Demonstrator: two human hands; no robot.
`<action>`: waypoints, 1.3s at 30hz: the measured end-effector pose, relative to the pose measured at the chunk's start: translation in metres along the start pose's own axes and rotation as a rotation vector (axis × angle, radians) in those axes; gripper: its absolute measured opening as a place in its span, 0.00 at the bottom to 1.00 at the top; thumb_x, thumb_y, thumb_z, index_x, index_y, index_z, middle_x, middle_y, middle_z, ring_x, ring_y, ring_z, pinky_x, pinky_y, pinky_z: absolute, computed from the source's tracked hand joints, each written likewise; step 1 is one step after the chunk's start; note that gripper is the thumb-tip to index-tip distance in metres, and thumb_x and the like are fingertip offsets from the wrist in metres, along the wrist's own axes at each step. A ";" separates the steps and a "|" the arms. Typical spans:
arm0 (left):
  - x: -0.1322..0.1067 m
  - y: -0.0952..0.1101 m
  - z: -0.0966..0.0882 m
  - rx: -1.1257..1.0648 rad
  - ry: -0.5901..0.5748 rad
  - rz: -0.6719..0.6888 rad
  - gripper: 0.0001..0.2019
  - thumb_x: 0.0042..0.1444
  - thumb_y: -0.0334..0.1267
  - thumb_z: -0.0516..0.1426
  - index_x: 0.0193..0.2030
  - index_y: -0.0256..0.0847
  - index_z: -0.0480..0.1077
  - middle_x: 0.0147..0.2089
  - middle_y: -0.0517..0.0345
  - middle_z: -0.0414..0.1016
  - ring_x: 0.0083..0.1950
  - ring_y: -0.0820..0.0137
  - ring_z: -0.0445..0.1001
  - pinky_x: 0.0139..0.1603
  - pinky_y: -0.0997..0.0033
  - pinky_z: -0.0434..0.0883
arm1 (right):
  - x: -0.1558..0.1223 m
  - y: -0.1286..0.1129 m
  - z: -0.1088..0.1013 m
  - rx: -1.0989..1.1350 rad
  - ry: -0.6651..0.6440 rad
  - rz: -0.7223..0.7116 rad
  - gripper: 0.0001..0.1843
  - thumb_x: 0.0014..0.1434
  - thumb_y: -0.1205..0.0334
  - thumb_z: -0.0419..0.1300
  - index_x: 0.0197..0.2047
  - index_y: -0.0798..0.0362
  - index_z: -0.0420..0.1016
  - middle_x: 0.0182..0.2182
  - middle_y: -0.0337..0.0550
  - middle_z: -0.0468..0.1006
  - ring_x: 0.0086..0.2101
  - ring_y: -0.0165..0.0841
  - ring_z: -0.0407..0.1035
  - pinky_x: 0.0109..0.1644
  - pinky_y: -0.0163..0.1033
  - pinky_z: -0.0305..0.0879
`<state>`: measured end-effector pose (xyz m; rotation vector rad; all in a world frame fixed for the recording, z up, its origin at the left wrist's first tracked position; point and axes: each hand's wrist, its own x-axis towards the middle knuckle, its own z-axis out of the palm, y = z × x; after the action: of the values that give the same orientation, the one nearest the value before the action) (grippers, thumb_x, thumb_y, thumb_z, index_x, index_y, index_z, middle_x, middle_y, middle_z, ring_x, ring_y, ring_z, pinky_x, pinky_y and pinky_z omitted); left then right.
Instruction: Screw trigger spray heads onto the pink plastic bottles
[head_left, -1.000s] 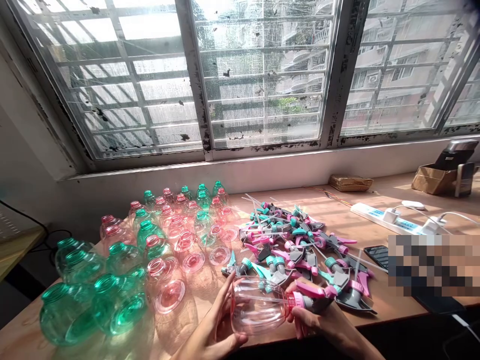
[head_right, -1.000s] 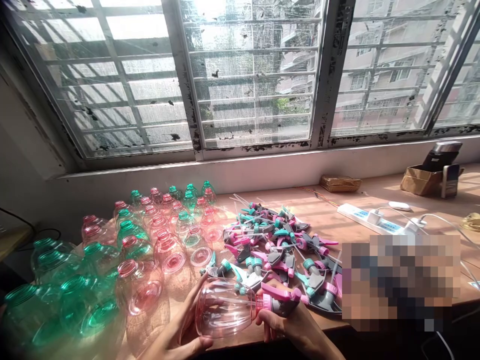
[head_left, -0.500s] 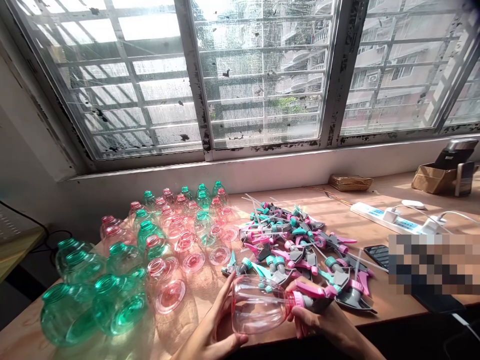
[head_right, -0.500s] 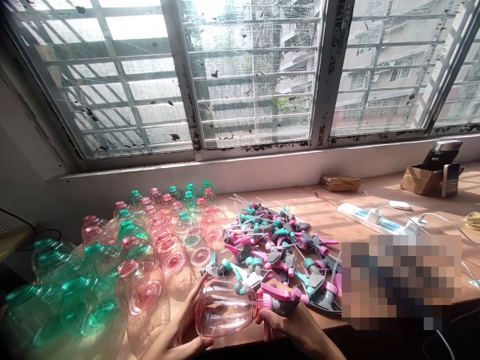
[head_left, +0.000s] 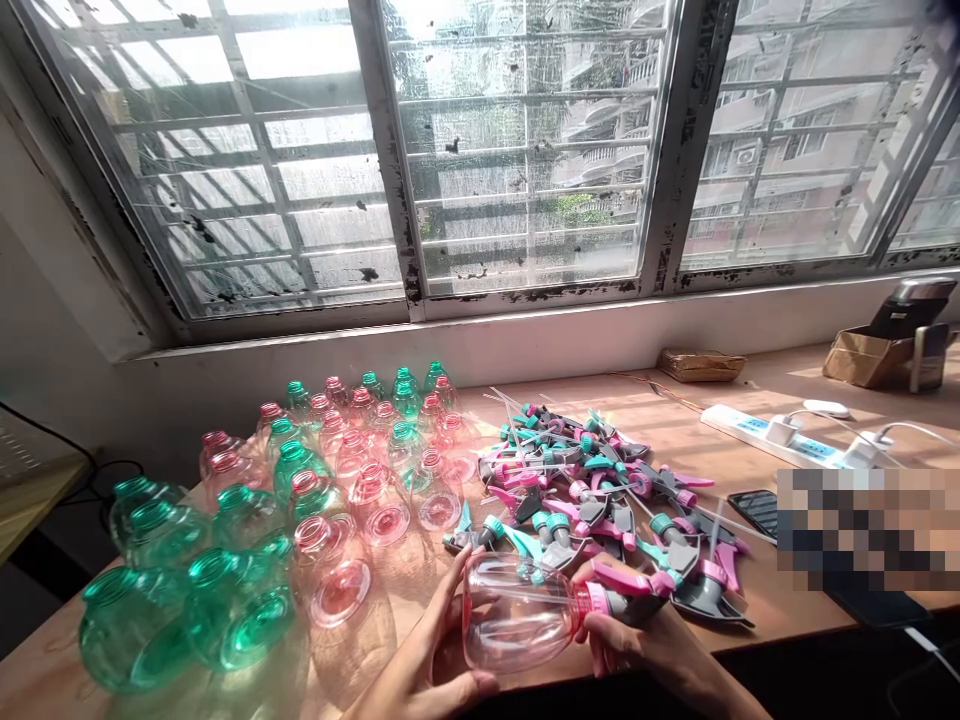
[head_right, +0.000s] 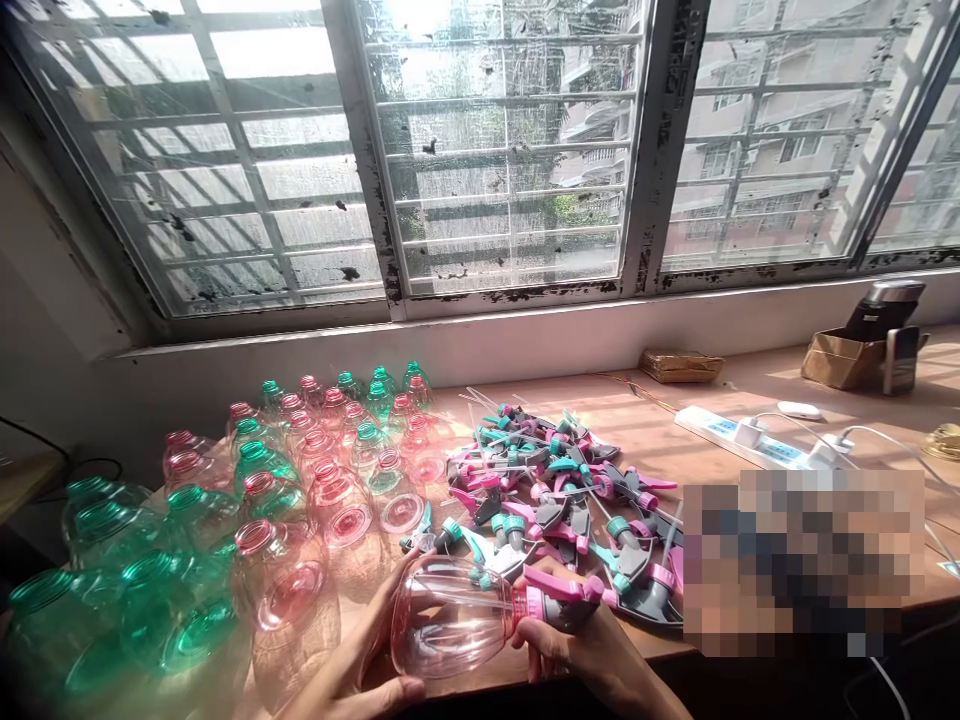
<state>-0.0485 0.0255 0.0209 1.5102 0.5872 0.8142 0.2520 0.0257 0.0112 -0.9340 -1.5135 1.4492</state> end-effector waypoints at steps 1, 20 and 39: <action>0.000 -0.001 0.000 0.006 0.002 -0.005 0.44 0.63 0.41 0.64 0.76 0.65 0.40 0.82 0.59 0.39 0.77 0.45 0.53 0.75 0.41 0.56 | 0.000 0.001 0.000 0.000 0.008 0.009 0.21 0.60 0.43 0.67 0.43 0.53 0.74 0.24 0.37 0.78 0.24 0.35 0.75 0.29 0.37 0.64; 0.001 -0.006 0.001 -0.057 0.015 0.002 0.43 0.62 0.40 0.65 0.75 0.68 0.44 0.81 0.60 0.42 0.77 0.47 0.54 0.73 0.42 0.58 | 0.000 -0.001 -0.002 -0.036 -0.012 -0.027 0.24 0.62 0.39 0.64 0.37 0.54 0.78 0.23 0.37 0.78 0.23 0.33 0.75 0.29 0.37 0.62; -0.001 0.007 0.007 -0.087 0.064 -0.098 0.44 0.60 0.40 0.66 0.74 0.70 0.45 0.81 0.67 0.45 0.79 0.49 0.48 0.77 0.43 0.52 | -0.003 0.000 -0.001 -0.046 0.094 0.055 0.30 0.58 0.32 0.63 0.39 0.54 0.80 0.20 0.39 0.79 0.23 0.35 0.72 0.31 0.39 0.66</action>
<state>-0.0450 0.0194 0.0280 1.3695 0.6599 0.8039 0.2537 0.0237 0.0106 -1.0643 -1.4680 1.3938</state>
